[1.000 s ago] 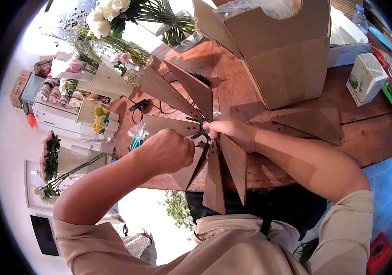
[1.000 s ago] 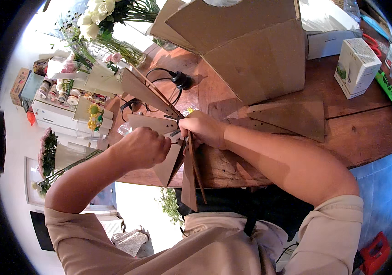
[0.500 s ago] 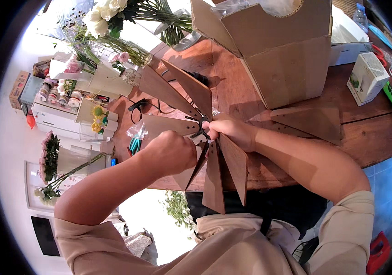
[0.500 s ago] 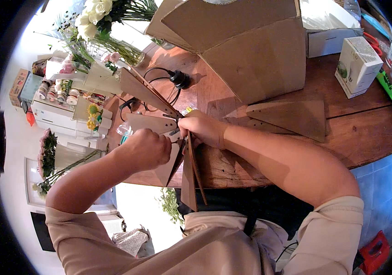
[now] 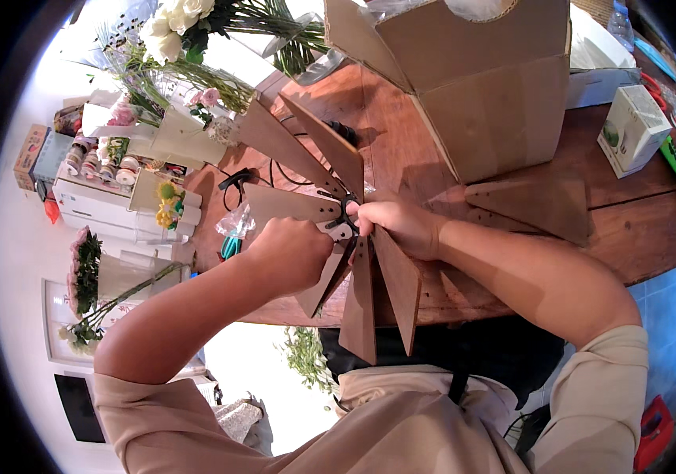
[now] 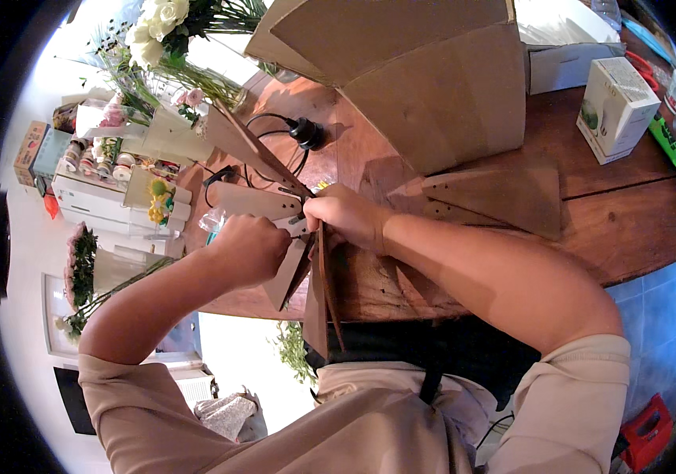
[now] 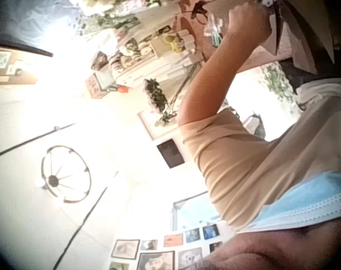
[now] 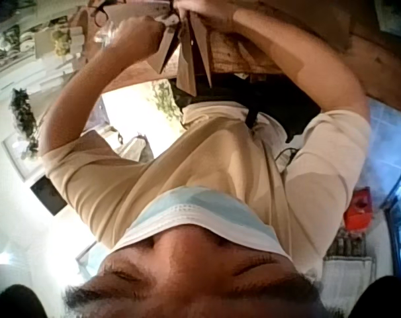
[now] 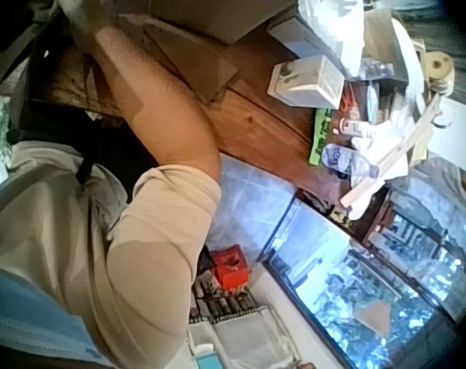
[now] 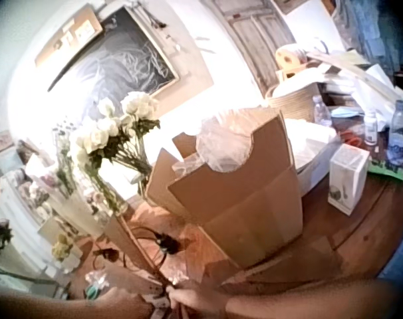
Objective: The person assembles a small tabletop fan by attaching brown fan blades to a central motor hub. They use a screwdriver to tighten screws securing each blade to the hub, working methodically around the circular assembly. The person handles the fan blades and the motor unit directly, occasionally picking up screws from a small plastic bag.
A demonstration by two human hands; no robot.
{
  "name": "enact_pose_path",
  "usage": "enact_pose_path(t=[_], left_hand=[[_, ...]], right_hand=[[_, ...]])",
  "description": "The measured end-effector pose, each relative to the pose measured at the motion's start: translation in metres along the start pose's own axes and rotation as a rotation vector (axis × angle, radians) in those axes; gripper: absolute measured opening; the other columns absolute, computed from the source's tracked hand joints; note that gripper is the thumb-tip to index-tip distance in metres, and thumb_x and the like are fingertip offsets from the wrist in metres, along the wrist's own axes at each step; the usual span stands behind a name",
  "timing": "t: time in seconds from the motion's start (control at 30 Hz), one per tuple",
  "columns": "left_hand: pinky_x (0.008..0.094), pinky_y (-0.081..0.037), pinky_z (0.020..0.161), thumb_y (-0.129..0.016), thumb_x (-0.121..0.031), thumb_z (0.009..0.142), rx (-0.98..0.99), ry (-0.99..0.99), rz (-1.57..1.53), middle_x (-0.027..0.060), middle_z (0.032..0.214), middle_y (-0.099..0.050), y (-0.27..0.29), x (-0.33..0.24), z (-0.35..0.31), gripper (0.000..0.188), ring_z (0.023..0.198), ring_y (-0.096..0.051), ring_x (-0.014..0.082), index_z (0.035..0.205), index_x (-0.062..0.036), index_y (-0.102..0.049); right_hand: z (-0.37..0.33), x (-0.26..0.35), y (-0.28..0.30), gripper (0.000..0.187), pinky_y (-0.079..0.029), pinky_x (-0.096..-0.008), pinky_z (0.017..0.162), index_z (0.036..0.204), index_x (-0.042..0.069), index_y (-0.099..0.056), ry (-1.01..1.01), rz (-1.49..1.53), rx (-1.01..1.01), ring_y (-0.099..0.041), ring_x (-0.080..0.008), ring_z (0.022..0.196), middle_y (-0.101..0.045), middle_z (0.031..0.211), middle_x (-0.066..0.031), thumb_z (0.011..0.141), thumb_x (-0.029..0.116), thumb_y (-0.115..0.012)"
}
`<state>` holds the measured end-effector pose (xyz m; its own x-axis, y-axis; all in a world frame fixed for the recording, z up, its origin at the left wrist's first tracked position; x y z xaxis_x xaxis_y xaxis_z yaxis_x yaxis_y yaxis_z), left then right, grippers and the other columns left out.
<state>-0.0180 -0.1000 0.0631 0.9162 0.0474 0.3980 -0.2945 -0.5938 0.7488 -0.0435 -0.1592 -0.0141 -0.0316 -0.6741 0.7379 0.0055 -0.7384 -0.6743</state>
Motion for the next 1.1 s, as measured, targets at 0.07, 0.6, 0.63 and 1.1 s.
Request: enact_pose_path(t=[0.07,0.6,0.63,1.1], left_hand=[[0.0414,-0.055,0.057,-0.064,-0.013,0.075,-0.018,-0.216,0.142,0.0125,0.069,-0.068,-0.002,-0.016,-0.004,0.008,0.064,-0.070,0.0310,0.074,-0.0071,-0.069],[0.0515,-0.053,0.064,-0.059,-0.012,0.087,-0.242,-0.025,-0.372,0.0218,0.071,-0.066,0.031,0.022,-0.017,0.013,0.069,-0.065,0.0437,0.082,-0.0041,-0.068],[0.0515,-0.053,0.064,-0.059,-0.012,0.087,-0.242,-0.024,-0.372,0.0218,0.071,-0.066,0.029,0.021,-0.015,0.013,0.069,-0.065,0.0437,0.082,-0.0041,-0.068],[0.0510,-0.055,0.064,-0.060,-0.013,0.086,-0.180,0.008,-0.354,0.0218,0.070,-0.065,0.015,0.016,-0.008,0.015,0.070,-0.066,0.0432,0.077,-0.0028,-0.067]], right_hand=[[0.003,-0.001,0.002,0.027,-0.049,-0.0331,0.060,0.073,-0.001,-0.060,0.017,-0.011,-0.008,-0.067,-0.0241,0.066,-0.060,0.074,-0.0119,0.086,0.023,-0.055],[0.007,-0.009,0.000,0.029,-0.054,-0.0373,0.065,0.077,0.000,-0.056,-0.063,0.103,0.022,-0.070,-0.0280,0.071,-0.061,0.075,-0.0138,0.091,0.026,-0.052],[0.008,-0.008,-0.004,0.029,-0.056,-0.0384,0.068,0.078,0.000,-0.056,-0.051,0.109,0.073,-0.071,-0.0297,0.073,-0.061,0.076,-0.0145,0.091,0.025,-0.052],[0.023,-0.016,0.006,0.030,-0.045,-0.0331,0.059,0.077,0.002,-0.058,0.014,0.039,0.097,-0.057,-0.0193,0.063,-0.057,0.073,-0.0100,0.090,0.028,-0.055]])
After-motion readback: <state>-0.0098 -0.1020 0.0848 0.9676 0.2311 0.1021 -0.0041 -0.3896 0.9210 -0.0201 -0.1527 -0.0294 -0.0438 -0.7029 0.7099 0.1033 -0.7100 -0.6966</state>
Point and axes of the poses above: each hand's wrist, its own z-axis towards the middle knuckle, its own y-axis out of the back of the hand, x = y × z, the point moved 10 cm from there along z, towards the middle knuckle
